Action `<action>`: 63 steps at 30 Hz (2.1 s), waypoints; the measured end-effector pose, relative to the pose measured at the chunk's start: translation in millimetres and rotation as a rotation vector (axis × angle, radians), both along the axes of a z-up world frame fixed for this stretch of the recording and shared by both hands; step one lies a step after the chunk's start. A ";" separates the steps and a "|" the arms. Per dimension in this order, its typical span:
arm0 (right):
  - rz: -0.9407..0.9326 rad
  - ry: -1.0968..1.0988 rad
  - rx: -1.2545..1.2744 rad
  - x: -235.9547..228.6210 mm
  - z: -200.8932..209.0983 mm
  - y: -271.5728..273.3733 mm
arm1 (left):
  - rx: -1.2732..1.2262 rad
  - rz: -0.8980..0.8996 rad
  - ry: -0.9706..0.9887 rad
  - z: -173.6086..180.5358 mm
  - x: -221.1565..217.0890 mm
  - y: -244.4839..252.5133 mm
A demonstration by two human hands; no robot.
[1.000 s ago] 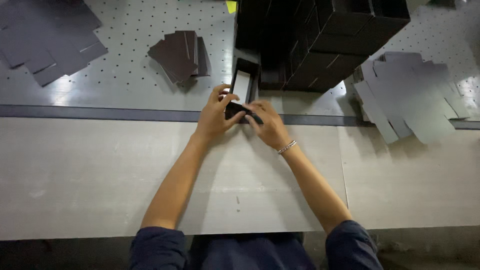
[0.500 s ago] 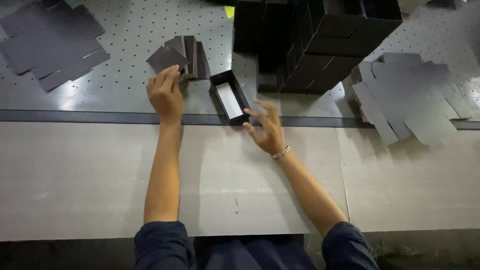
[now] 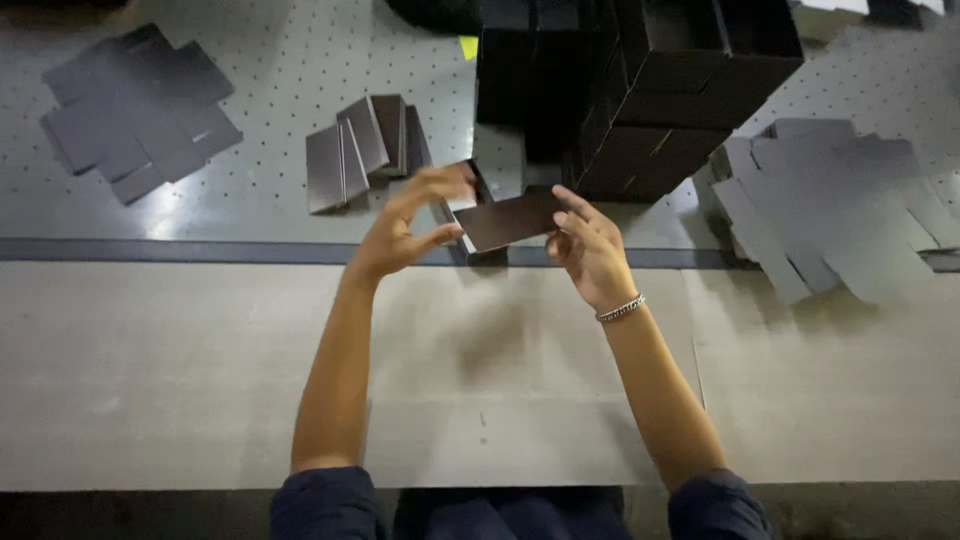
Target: The person assembles small rectangular boxes from flat white cardboard sheets and dark brown inserts. They fold the cardboard along pre-cut lines, insert the dark pieces, and stack the finished boxes on the table.
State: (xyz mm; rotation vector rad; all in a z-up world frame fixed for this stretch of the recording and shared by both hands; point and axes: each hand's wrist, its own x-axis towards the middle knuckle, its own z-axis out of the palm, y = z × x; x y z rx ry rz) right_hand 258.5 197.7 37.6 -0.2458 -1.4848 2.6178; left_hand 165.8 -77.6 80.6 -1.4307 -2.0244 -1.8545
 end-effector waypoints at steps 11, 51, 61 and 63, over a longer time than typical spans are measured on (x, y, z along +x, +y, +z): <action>-0.434 -0.066 0.705 -11.8 -23.3 24.3 | -0.371 0.380 0.097 -104.1 -44.7 18.4; -0.280 -0.062 1.586 -2.3 -22.9 0.8 | -0.498 0.274 0.604 -103.8 -4.0 60.5; -0.549 0.125 0.862 -22.8 -90.6 33.3 | -0.653 -0.020 0.589 -70.7 -10.0 114.3; -0.472 -0.004 0.857 -21.0 -83.4 32.7 | -0.843 -0.139 0.626 -50.4 -9.0 127.9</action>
